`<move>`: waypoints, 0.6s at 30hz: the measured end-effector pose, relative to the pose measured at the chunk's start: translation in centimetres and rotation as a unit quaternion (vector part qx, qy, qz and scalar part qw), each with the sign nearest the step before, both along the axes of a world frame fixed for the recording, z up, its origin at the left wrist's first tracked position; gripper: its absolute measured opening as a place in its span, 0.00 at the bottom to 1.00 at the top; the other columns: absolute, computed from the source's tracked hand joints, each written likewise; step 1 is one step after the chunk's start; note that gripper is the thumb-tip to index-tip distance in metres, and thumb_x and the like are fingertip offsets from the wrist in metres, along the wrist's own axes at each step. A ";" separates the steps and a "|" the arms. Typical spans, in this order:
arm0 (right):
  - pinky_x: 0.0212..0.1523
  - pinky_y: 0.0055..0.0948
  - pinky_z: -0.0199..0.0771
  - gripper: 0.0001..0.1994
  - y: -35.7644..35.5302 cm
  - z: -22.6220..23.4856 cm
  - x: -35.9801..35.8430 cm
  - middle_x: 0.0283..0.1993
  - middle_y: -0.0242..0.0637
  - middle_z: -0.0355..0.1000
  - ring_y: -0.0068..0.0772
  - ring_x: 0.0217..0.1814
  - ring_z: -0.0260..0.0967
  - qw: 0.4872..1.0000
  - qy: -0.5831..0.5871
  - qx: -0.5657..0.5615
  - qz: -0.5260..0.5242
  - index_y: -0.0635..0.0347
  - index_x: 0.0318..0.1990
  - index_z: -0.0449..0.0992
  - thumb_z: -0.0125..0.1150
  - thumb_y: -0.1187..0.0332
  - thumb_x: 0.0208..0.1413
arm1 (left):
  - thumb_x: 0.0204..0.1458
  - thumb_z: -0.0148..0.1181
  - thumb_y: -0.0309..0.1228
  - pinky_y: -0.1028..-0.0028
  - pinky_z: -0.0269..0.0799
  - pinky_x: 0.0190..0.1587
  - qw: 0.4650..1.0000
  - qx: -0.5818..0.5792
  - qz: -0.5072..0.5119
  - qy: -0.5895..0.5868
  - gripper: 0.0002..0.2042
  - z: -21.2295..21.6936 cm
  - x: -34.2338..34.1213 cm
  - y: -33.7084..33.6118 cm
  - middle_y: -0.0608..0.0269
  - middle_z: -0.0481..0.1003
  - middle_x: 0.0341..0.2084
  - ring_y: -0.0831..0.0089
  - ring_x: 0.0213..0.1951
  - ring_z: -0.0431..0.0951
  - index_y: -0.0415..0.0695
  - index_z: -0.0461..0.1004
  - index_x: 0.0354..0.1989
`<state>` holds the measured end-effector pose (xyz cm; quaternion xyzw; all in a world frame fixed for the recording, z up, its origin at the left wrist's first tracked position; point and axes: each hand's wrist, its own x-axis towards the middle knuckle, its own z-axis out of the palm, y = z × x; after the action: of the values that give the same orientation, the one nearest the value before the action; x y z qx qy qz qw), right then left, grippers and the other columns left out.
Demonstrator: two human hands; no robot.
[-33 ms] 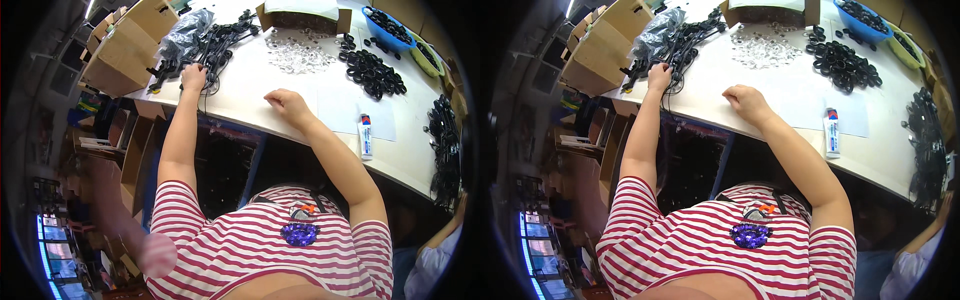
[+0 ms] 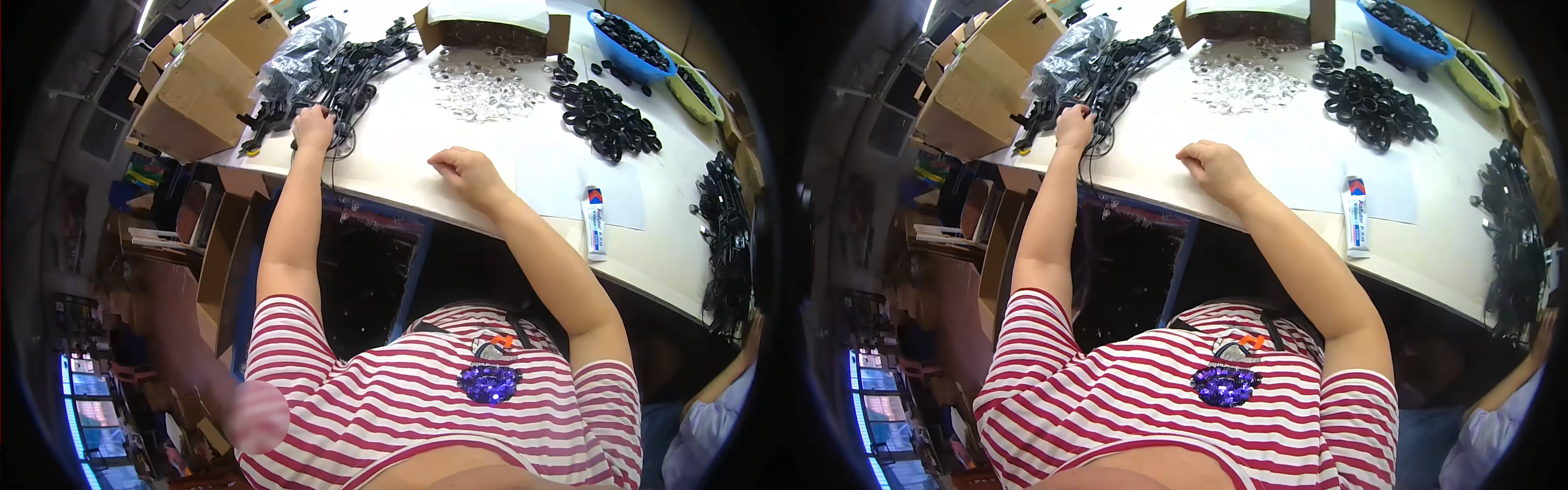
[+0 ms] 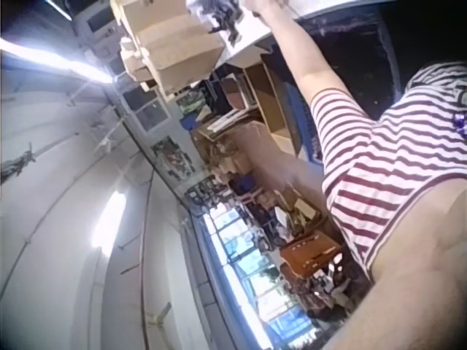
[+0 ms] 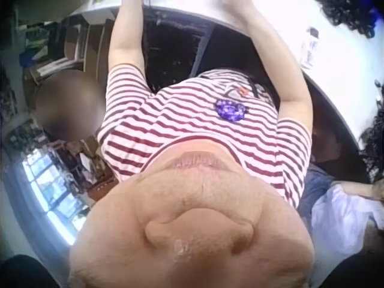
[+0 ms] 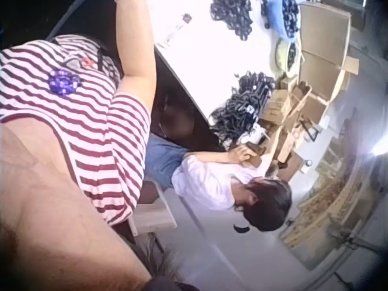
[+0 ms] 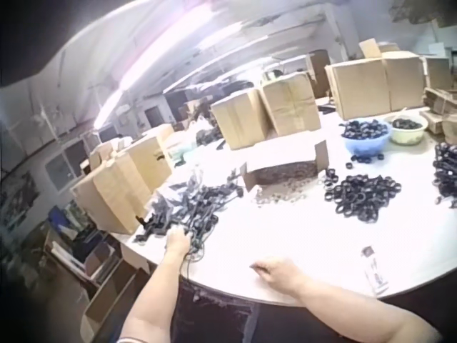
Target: The person assembles small electronic devices by inserting a small white component into a black circular housing. They apply glue from a tube to the component before insertion and then attach a black cable to the housing. The person repeats this process for multiple units.
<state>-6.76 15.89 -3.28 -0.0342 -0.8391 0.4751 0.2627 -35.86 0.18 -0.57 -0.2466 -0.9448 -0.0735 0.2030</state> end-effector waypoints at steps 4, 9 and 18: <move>0.40 0.31 0.69 0.08 -0.1 -0.5 -0.1 0.36 0.42 0.72 0.41 0.38 0.69 1.000 -0.006 0.013 0.012 0.59 0.35 0.76 0.55 0.71 0.46 | 0.42 0.59 0.41 0.62 0.65 0.46 0.997 -0.046 0.035 -0.057 0.16 0.7 -0.3 1.7 0.54 0.73 0.39 0.57 0.45 0.71 0.49 0.74 0.38; 0.42 0.34 0.68 0.12 0.8 -6.5 -4.1 0.36 0.40 0.72 0.41 0.39 0.69 0.990 0.064 0.124 -0.009 0.52 0.33 0.76 0.56 0.72 0.36 | 0.47 0.52 0.41 0.66 0.65 0.46 0.982 0.071 -0.116 -0.131 0.22 -1.4 -5.2 0.2 0.49 0.70 0.43 0.59 0.44 0.71 0.41 0.68 0.48; 0.36 0.34 0.69 0.06 0.9 -2.6 -1.6 0.30 0.37 0.72 0.39 0.35 0.70 0.998 0.002 0.068 -0.005 0.54 0.28 0.77 0.56 0.70 0.41 | 0.51 0.51 0.41 0.71 0.64 0.37 0.964 0.182 -0.173 -0.085 0.21 -6.7 -20.4 0.1 0.53 0.73 0.31 0.67 0.32 0.71 0.32 0.69 0.42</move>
<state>-8.37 16.83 -5.85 -0.0193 -0.8688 0.4159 0.2680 -56.24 0.26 -7.24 -0.3583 -0.8720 -0.2991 0.1474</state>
